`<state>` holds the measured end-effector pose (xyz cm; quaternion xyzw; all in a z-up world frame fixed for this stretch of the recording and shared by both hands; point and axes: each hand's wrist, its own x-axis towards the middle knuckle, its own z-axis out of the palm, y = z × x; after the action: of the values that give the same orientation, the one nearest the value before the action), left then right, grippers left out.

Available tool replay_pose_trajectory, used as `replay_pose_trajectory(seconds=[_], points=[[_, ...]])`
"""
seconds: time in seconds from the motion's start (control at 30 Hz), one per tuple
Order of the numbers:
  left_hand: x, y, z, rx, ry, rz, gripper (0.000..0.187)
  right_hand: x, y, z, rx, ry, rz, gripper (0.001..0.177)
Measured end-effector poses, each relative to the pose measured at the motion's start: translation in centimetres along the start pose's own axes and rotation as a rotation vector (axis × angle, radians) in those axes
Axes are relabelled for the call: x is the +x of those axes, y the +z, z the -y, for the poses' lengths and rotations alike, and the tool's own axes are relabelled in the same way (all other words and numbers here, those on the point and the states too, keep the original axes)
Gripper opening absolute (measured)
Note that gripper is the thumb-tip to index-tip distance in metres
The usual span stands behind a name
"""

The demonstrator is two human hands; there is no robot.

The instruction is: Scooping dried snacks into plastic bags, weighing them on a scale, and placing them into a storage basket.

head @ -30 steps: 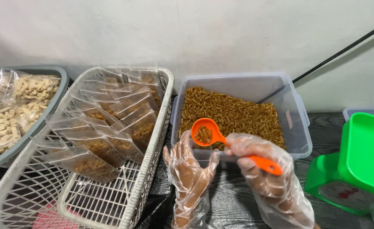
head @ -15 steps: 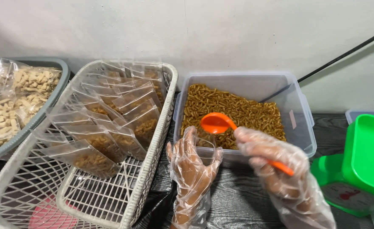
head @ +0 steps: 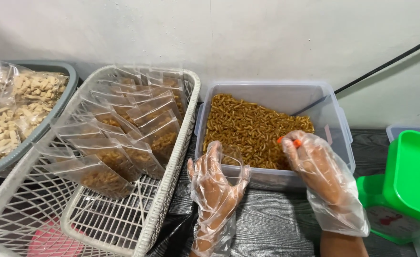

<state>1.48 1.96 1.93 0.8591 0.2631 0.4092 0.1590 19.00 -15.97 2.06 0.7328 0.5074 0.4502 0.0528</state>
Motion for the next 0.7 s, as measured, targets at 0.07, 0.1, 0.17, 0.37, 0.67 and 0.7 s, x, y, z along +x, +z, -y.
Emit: replay_pose_trajectory(seconds=[0.07,0.1,0.17,0.37,0.67,0.7], points=[[0.1,-0.2,-0.2,-0.018,-0.009,0.008,0.081,0.8,0.0,0.6,0.137,-0.022,-0.019,0.047],[0.1,-0.1,-0.2,-0.018,-0.007,0.01,0.081,1.9,-0.6,0.6,0.137,-0.02,-0.018,0.047],[0.1,-0.1,-0.1,-0.021,-0.008,0.007,0.08,4.4,-1.6,0.5,0.528,-0.014,-0.088,0.032],[0.1,-0.2,-0.1,-0.011,0.015,-0.006,0.081,5.3,-4.1,0.8,1.033,0.286,-0.085,0.016],[0.2,-0.2,-0.3,-0.003,0.015,-0.033,0.077,6.7,-7.7,2.7,1.422,0.646,-0.401,0.025],[0.2,-0.3,-0.3,-0.003,0.014,-0.033,0.077,6.5,-7.4,2.9,1.423,0.645,-0.4,0.025]])
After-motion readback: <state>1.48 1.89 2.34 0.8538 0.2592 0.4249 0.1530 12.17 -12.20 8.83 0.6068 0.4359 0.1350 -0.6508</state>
